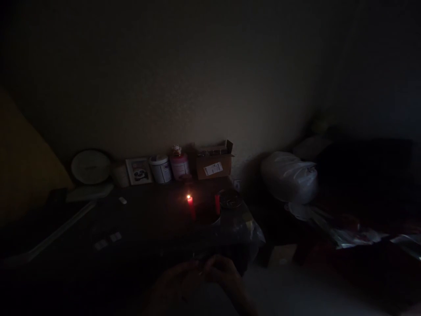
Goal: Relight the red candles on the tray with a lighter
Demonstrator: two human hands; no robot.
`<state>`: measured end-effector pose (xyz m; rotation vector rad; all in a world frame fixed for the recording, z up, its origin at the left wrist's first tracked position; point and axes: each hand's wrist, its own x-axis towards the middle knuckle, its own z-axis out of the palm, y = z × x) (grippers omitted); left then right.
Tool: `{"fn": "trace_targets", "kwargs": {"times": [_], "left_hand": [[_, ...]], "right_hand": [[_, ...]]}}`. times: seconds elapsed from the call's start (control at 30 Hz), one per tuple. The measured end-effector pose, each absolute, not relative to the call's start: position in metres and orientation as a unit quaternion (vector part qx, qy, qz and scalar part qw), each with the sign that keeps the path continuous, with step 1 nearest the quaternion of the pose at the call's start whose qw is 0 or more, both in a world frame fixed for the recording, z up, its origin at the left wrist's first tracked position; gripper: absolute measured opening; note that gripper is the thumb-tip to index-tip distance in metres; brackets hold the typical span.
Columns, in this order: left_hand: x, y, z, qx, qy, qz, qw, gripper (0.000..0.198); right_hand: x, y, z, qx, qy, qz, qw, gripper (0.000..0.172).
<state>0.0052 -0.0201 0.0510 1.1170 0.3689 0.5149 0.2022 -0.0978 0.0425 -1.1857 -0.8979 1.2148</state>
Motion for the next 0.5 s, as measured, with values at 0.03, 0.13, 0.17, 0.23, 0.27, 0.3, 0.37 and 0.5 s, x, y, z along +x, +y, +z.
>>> {"fn": "trace_targets", "kwargs": {"times": [0.03, 0.13, 0.17, 0.23, 0.27, 0.3, 0.37, 0.5], "left_hand": [[0.005, -0.020, 0.050, 0.522, 0.170, 0.238, 0.801, 0.039], [0.004, -0.018, 0.046, 0.526, 0.189, 0.230, 0.797, 0.031], [0.005, -0.018, 0.046, 0.528, 0.201, 0.239, 0.790, 0.030], [0.006, -0.017, 0.047, 0.546, 0.215, 0.238, 0.774, 0.034], [0.007, -0.018, 0.047, 0.556, 0.221, 0.238, 0.765, 0.034], [0.008, -0.017, 0.047, 0.565, 0.228, 0.239, 0.756, 0.032], [0.013, -0.016, 0.046, 0.566, 0.241, 0.255, 0.746, 0.025], [0.021, -0.011, 0.036, 0.501, 0.205, 0.261, 0.800, 0.038]], "right_hand": [[0.202, -0.099, 0.044, -0.506, -0.386, 0.517, 0.572, 0.028], [0.203, -0.100, 0.048, -0.518, -0.385, 0.513, 0.566, 0.025], [0.203, -0.100, 0.050, -0.521, -0.383, 0.512, 0.565, 0.026], [0.204, -0.100, 0.051, -0.521, -0.377, 0.508, 0.574, 0.029], [0.205, -0.100, 0.051, -0.516, -0.373, 0.504, 0.584, 0.031], [0.205, -0.100, 0.051, -0.509, -0.368, 0.498, 0.598, 0.032], [0.206, -0.100, 0.048, -0.493, -0.353, 0.476, 0.637, 0.034], [0.208, -0.100, 0.043, -0.502, -0.300, 0.411, 0.699, 0.035]]}}
